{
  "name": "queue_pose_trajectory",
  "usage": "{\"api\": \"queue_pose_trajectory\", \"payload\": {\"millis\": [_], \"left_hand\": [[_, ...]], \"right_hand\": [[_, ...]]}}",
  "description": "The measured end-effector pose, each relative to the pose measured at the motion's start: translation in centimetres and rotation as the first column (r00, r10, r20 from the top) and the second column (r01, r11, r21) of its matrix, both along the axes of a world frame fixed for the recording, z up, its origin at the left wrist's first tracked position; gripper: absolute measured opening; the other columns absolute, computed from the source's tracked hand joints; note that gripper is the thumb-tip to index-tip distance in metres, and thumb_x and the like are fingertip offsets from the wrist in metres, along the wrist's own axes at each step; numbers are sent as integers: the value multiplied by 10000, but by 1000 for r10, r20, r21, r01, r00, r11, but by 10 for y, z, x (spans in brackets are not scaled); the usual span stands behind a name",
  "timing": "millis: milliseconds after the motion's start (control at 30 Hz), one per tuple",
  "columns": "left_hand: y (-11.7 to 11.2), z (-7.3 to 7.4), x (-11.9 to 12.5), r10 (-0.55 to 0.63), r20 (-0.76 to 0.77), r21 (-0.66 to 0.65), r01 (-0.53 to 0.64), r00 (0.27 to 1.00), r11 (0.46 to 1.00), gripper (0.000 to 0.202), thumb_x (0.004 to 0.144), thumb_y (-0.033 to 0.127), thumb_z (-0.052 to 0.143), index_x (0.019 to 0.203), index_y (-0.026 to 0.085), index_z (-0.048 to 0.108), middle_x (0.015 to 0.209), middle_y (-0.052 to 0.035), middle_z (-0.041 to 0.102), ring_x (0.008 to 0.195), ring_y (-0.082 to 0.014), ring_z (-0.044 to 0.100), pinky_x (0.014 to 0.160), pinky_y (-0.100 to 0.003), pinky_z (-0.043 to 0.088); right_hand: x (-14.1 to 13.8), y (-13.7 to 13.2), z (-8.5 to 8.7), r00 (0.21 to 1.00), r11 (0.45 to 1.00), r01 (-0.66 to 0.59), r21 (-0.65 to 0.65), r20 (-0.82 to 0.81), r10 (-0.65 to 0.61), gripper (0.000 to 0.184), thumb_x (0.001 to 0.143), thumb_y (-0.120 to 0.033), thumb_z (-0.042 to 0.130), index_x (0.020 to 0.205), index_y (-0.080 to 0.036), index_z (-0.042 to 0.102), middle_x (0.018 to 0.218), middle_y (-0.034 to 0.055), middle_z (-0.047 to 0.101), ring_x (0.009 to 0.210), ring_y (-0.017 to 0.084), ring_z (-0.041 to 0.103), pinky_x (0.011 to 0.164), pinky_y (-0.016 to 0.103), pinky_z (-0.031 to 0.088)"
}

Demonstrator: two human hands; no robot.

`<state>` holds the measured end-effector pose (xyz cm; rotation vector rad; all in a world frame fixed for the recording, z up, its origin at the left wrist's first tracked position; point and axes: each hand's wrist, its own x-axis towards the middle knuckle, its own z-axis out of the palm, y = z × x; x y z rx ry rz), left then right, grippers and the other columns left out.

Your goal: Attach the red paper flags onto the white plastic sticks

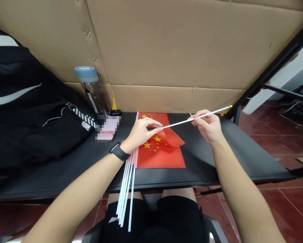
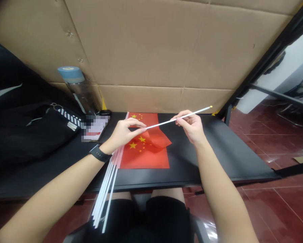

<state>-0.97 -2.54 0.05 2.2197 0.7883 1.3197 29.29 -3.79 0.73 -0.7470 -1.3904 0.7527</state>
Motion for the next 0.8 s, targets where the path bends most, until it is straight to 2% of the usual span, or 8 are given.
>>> {"api": "queue_pose_trajectory", "payload": {"millis": [167,333,467,667,800], "left_hand": [[-2,4,-1,-23,-26,-13,23,999,1000,135,928,347,796,1002,236,812,1000,-52,826,923,-219,786,929,-394,625],[6,9,-12,51,-81,15,-50,995,999,167,953,386,760,1021,243,812,1055,-50,828,979,-232,772,937,-395,609],[12,11,-19,106,-32,-10,-106,994,994,180,933,377,780,1038,235,815,1036,-48,829,944,-225,765,924,-384,611],[9,13,-18,48,32,-68,-46,998,997,230,942,433,762,1001,221,829,1025,-65,815,883,-213,758,848,-365,636],[8,14,-17,91,-50,35,-89,995,995,155,935,384,779,976,247,836,986,-51,819,937,-229,737,858,-385,611]], "right_hand": [[-3,0,-3,999,998,-43,-46,25,44,247,803,-395,907,915,-251,741,884,36,802,684,161,670,595,294,553],[3,0,7,994,1000,-4,-19,-112,2,266,766,-389,930,879,-266,723,839,2,768,635,134,629,568,275,527],[8,-1,12,989,1000,-15,-16,-150,13,283,753,-396,931,863,-279,697,842,-7,761,653,144,637,586,288,536],[2,2,5,994,1000,-25,-13,-107,24,265,763,-393,924,865,-262,718,855,5,779,637,134,628,562,276,515],[-7,2,-1,997,998,-46,-49,-64,43,281,748,-403,940,867,-254,734,877,16,797,645,137,631,563,276,519]]}}
